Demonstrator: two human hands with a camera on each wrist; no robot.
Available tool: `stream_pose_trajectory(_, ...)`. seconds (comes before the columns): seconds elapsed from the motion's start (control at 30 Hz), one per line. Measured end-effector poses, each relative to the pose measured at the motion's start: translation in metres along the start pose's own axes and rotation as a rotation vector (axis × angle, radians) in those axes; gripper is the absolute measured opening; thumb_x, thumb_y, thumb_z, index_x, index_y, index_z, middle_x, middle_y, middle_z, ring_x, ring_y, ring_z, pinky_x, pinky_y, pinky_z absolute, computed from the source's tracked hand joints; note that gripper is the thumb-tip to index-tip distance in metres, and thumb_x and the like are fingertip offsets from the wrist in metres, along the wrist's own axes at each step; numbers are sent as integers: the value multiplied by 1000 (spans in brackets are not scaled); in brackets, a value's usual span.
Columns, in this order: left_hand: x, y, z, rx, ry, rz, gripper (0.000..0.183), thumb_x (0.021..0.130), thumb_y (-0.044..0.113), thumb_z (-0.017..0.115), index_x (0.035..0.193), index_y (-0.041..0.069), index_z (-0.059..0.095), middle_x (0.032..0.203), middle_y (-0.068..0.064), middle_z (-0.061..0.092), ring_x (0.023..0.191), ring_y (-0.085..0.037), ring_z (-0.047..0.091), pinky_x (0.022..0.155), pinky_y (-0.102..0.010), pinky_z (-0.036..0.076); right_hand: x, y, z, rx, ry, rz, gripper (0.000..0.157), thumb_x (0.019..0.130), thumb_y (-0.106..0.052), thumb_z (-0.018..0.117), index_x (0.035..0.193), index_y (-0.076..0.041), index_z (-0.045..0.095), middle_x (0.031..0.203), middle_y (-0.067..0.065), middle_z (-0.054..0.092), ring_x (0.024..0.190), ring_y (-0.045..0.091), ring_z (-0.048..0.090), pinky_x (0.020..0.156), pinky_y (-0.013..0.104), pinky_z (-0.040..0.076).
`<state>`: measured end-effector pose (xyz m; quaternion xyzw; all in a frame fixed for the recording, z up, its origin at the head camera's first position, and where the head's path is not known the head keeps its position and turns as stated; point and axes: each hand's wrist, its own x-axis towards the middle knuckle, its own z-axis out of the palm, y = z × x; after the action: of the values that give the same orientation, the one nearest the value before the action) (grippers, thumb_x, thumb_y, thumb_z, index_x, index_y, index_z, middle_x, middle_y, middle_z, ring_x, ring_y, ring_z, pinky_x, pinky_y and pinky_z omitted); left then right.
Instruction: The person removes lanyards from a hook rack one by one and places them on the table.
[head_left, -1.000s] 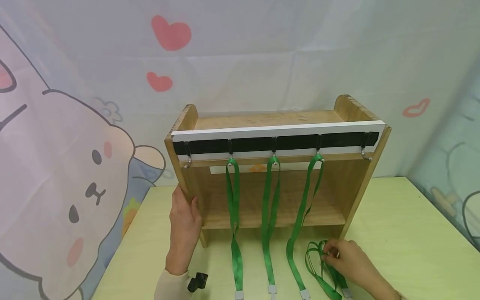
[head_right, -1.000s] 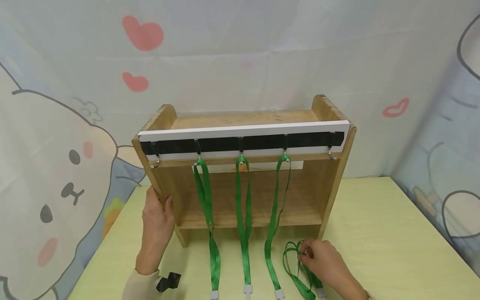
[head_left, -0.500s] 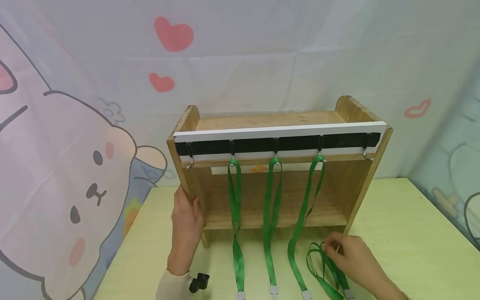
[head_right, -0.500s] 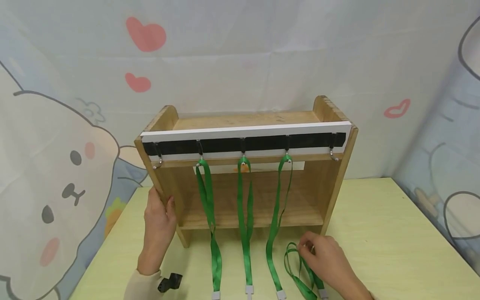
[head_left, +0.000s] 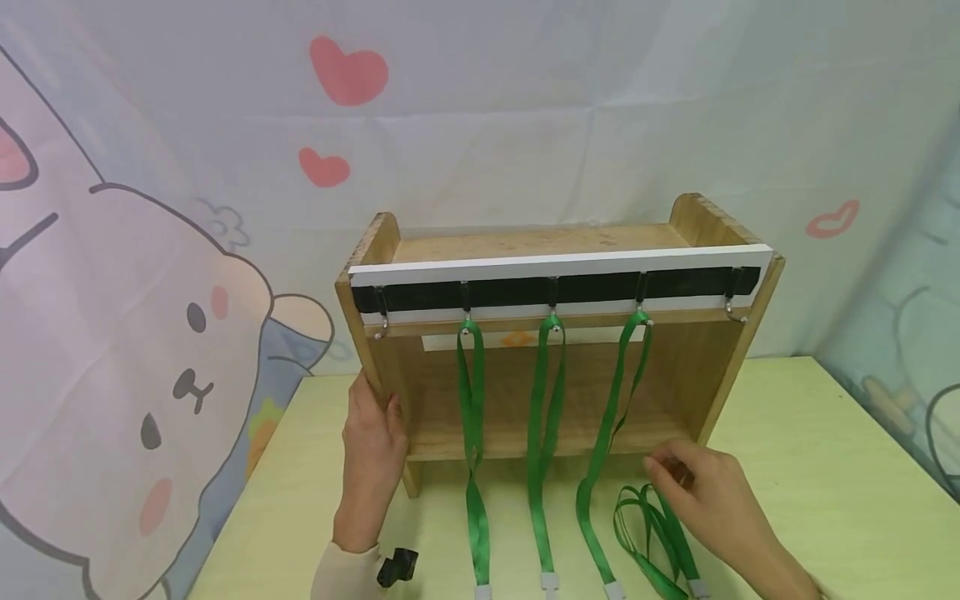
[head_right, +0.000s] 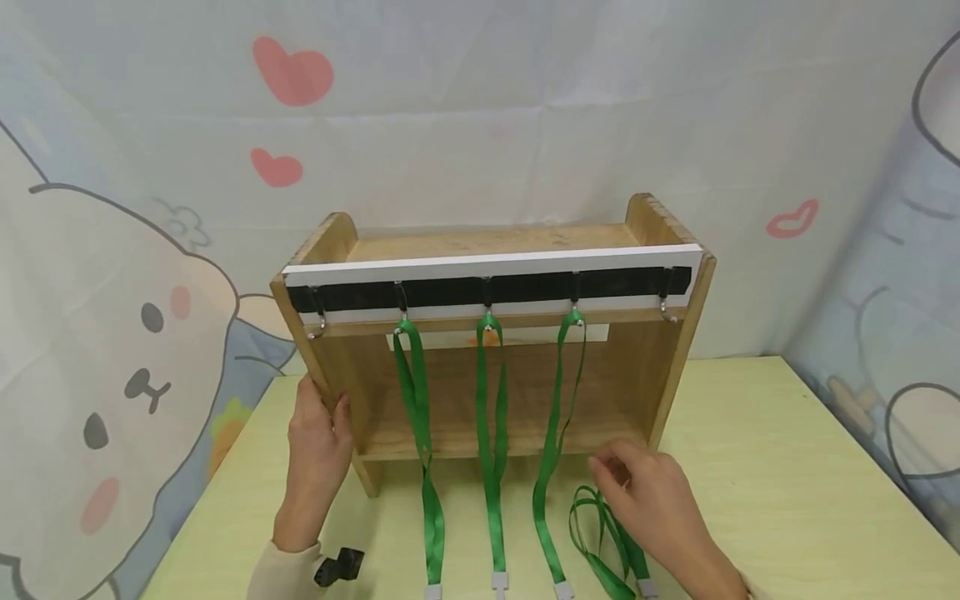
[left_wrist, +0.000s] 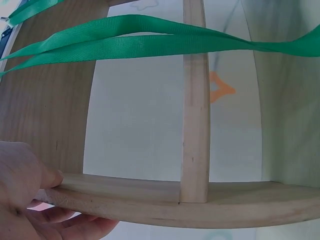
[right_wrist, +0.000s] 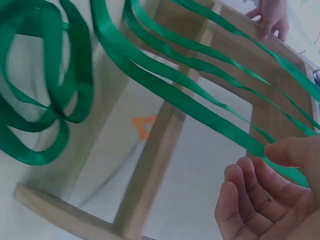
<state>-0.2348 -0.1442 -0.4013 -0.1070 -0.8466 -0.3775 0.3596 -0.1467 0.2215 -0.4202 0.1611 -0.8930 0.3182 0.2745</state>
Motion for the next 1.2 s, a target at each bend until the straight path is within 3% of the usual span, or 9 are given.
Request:
stream_pose_trajectory(0.33, -2, -2, 2, 8, 0, 16, 51, 97, -10, 57, 142, -15, 33, 124, -36, 49, 111, -56, 58, 84, -65, 53, 15, -12, -3, 13, 111, -66, 20, 83, 5, 77, 86, -13, 69, 75, -15, 60, 63, 0, 54, 53, 15, 47)
stream_pose_trajectory(0.57, -2, -3, 2, 8, 18, 38, 51, 95, -13, 58, 140, -15, 34, 121, -36, 49, 107, -56, 60, 81, -65, 53, 28, -24, -1, 45, 194, -32, 20, 83, 4, 78, 95, -8, 67, 84, -6, 65, 69, 5, 60, 57, 14, 51)
stream_pose_trajectory(0.87, -1, -3, 1, 4, 15, 29, 50, 97, -9, 58, 140, -15, 34, 121, -37, 49, 108, -57, 60, 81, -65, 53, 46, -36, -2, 80, 374, -55, 41, 78, 6, 80, 113, 8, 60, 99, 13, 65, 76, 15, 61, 65, 9, 49)
stream_pose_trajectory(1.2, 0, -3, 2, -21, 0, -15, 51, 98, -8, 58, 142, -14, 34, 127, -37, 48, 114, -56, 57, 86, -64, 52, 61, -49, 3, 195, 439, 36, 45, 85, 1, 75, 122, 11, 51, 104, 17, 61, 86, 4, 59, 69, 8, 47)
